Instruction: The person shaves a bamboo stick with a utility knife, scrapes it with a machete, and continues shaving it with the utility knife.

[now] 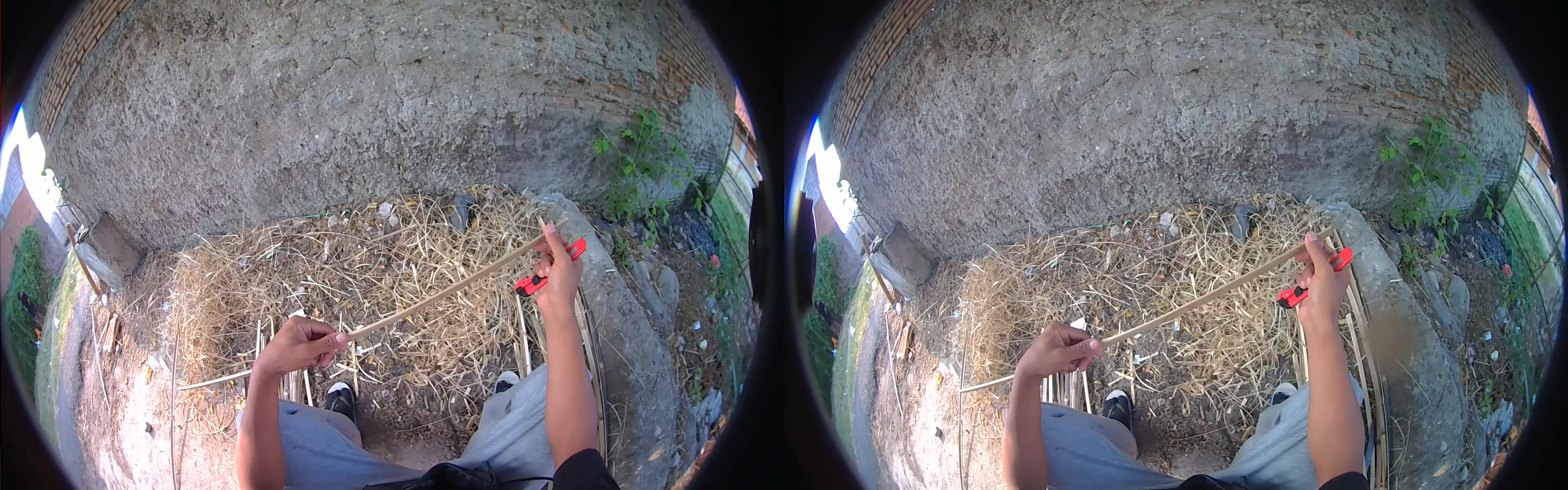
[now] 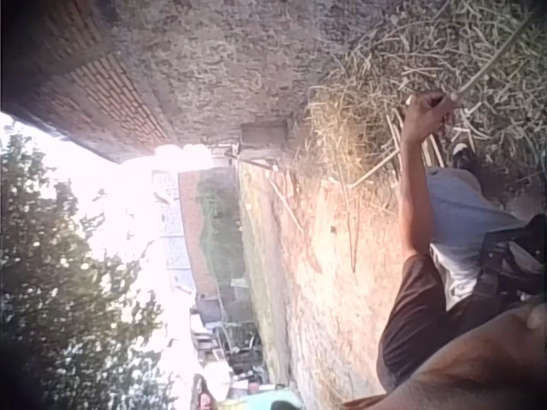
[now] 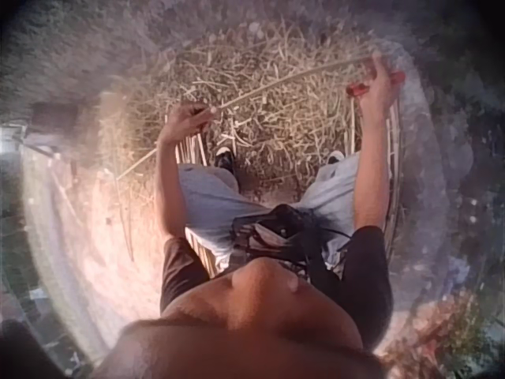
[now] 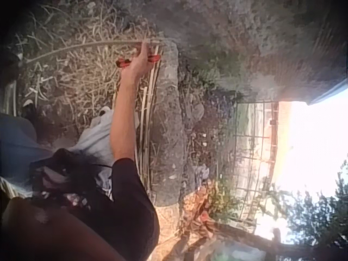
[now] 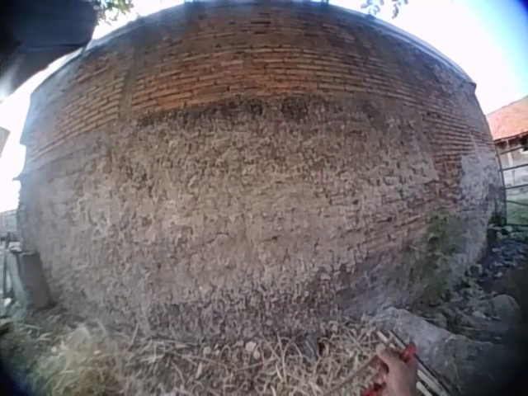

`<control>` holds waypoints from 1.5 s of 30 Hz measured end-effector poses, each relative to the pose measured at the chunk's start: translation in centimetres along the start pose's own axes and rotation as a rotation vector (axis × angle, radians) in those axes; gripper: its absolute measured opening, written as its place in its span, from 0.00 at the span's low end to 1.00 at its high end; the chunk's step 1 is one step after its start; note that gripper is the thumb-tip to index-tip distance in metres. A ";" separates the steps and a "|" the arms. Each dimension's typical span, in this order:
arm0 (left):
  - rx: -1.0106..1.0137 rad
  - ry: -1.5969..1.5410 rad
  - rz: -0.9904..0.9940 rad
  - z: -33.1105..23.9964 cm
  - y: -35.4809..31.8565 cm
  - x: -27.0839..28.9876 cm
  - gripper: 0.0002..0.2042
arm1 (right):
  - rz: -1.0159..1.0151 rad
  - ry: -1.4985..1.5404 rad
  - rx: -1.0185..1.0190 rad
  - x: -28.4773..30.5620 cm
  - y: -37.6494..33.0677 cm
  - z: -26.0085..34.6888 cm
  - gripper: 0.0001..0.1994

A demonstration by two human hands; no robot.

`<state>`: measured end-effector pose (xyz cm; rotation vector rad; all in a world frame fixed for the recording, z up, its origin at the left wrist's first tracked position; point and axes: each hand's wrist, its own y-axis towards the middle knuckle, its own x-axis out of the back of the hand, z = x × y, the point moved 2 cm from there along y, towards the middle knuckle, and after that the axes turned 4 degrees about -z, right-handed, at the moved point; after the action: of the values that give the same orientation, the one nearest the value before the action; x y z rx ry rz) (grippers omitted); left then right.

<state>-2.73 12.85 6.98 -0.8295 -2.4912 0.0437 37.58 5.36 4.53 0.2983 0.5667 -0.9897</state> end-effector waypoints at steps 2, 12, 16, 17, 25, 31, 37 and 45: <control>0.007 -0.005 0.003 0.0 0.0 0.0 0.17 | 0.003 0.001 0.005 -0.1 -0.1 0.0 0.09; 0.021 0.045 0.027 0.3 0.2 -0.1 0.19 | -0.010 0.009 -0.001 0.0 -0.3 0.0 0.09; 0.046 0.054 0.001 0.0 0.2 -0.2 0.17 | -0.005 0.006 0.002 0.1 -0.1 -0.1 0.10; -0.003 0.072 -0.080 0.3 0.2 -0.3 0.15 | -0.013 0.023 -0.006 0.0 -0.2 -0.1 0.09; -0.049 0.184 -0.373 0.7 1.1 -0.9 0.16 | 0.015 -0.041 -0.001 0.6 0.4 -0.9 0.08; -0.206 0.227 -0.521 0.8 1.2 -2.0 0.15 | -0.042 -0.036 -0.016 0.1 -0.2 -1.0 0.12; -0.495 0.455 -0.718 -0.3 1.1 -4.0 0.14 | 0.093 -0.071 -0.275 -1.4 -5.4 -4.8 0.22; -0.595 0.435 -0.713 -1.1 1.6 -7.3 0.12 | 0.348 -0.178 -0.306 -3.2 -13.2 -9.1 0.15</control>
<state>3.66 9.89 4.28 -0.0764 -2.2345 -1.0387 22.12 5.10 -0.85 0.0310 0.4756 -0.5756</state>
